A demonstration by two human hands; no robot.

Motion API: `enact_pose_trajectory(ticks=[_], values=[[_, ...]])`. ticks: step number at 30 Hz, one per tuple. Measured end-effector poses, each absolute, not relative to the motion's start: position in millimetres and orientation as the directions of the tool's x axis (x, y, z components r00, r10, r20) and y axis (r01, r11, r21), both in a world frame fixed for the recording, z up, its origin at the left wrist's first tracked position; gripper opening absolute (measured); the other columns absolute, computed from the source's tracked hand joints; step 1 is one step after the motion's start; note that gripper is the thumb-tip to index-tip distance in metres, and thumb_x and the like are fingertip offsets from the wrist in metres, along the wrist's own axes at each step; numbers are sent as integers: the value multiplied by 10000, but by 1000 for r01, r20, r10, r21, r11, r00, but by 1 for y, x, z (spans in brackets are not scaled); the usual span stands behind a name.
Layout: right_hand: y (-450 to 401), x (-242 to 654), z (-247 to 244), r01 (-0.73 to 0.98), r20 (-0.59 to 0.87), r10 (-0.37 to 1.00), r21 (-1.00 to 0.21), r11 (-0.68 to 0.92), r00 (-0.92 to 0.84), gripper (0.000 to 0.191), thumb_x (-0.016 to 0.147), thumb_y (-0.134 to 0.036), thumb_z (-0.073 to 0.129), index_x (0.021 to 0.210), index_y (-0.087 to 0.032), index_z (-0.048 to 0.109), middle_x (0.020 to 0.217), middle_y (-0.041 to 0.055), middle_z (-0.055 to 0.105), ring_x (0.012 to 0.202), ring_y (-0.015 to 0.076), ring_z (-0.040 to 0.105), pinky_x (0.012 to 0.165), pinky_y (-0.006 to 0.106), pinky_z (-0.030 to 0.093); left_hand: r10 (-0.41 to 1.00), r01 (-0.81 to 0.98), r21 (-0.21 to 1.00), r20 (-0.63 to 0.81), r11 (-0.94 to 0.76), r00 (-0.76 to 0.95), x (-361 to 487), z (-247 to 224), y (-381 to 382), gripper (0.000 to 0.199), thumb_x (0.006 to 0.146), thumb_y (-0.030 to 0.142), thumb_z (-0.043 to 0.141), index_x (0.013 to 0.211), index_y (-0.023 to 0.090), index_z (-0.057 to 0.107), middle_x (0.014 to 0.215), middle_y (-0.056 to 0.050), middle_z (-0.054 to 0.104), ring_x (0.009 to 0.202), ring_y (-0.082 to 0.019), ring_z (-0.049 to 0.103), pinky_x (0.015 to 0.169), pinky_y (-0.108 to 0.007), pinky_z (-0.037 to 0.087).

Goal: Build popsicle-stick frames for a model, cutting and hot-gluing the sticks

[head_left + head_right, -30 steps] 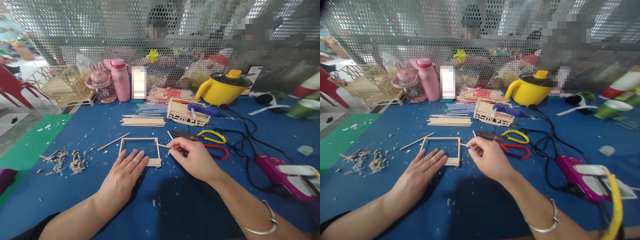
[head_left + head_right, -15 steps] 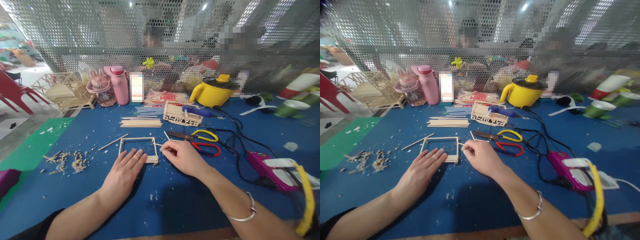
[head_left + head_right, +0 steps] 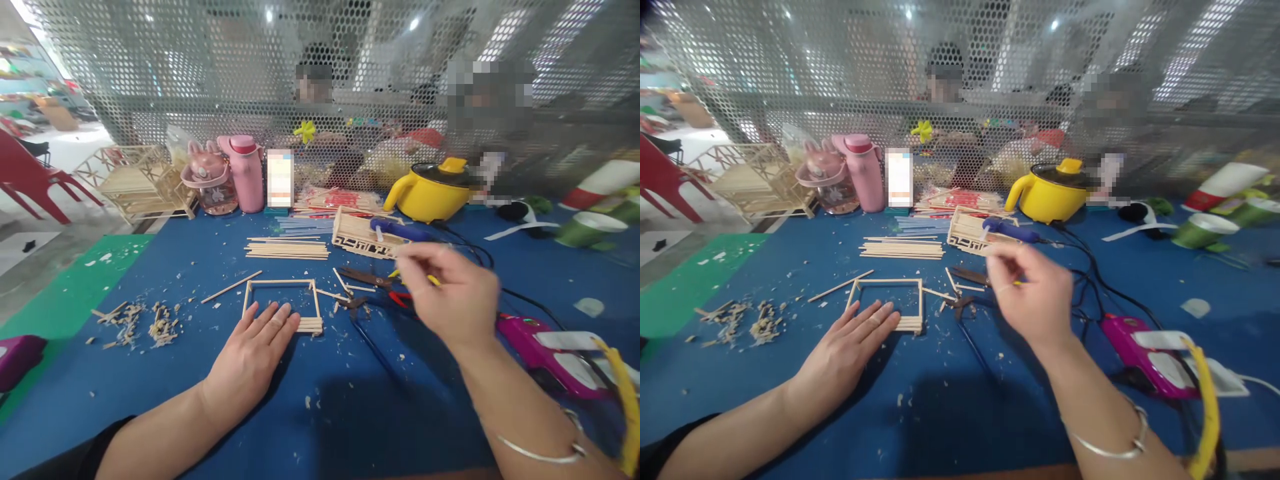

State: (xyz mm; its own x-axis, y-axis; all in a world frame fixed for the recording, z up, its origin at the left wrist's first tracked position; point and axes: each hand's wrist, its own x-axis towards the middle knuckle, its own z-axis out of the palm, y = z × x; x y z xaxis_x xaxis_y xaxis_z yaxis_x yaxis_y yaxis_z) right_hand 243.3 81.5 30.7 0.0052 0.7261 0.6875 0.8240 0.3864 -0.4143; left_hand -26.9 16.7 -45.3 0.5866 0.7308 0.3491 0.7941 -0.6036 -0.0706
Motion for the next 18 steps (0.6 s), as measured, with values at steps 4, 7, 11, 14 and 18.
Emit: enact_pose_trajectory(ticks=[4,7,11,14,18], values=[[119,273,48,948,619,751,-34,318,-230,548,644,-68,530,1187,-139,554,1249,160,561,1187,292,498,972,395,424,746,814,-88,354,-574,565,-23,-38,16,522,816,3,346,1271,169,541,1337,-114,537,1264,-274,448,1034,-487,342],[155,289,45,957,257,925,148,248,-280,774,601,-122,598,1350,-150,403,1372,174,465,1239,352,446,970,496,404,730,820,-127,396,-558,558,-20,-33,14,472,835,37,378,1249,175,558,1347,-115,522,1247,-301,442,994,-492,375],[188,298,32,956,170,943,114,270,-287,699,651,-250,651,1322,-190,465,1236,141,604,1013,313,620,772,396,499,751,836,-192,370,-514,546,-17,-28,11,450,836,56,416,1255,155,547,1203,-134,607,963,-259,587,753,-379,504],[201,302,30,974,248,942,26,225,-224,596,663,-318,678,1230,-165,573,1016,144,706,820,267,664,633,320,464,766,823,-249,304,-511,567,-13,-28,8,475,820,42,423,1279,116,515,1081,-132,638,827,-226,593,667,-344,508],[209,312,33,973,328,927,-70,218,-184,382,593,-296,729,945,-147,728,736,113,733,562,181,614,492,273,378,778,840,-278,324,-465,538,-7,-33,4,480,805,49,415,1267,105,530,1079,-121,621,887,-225,571,730,-337,503]])
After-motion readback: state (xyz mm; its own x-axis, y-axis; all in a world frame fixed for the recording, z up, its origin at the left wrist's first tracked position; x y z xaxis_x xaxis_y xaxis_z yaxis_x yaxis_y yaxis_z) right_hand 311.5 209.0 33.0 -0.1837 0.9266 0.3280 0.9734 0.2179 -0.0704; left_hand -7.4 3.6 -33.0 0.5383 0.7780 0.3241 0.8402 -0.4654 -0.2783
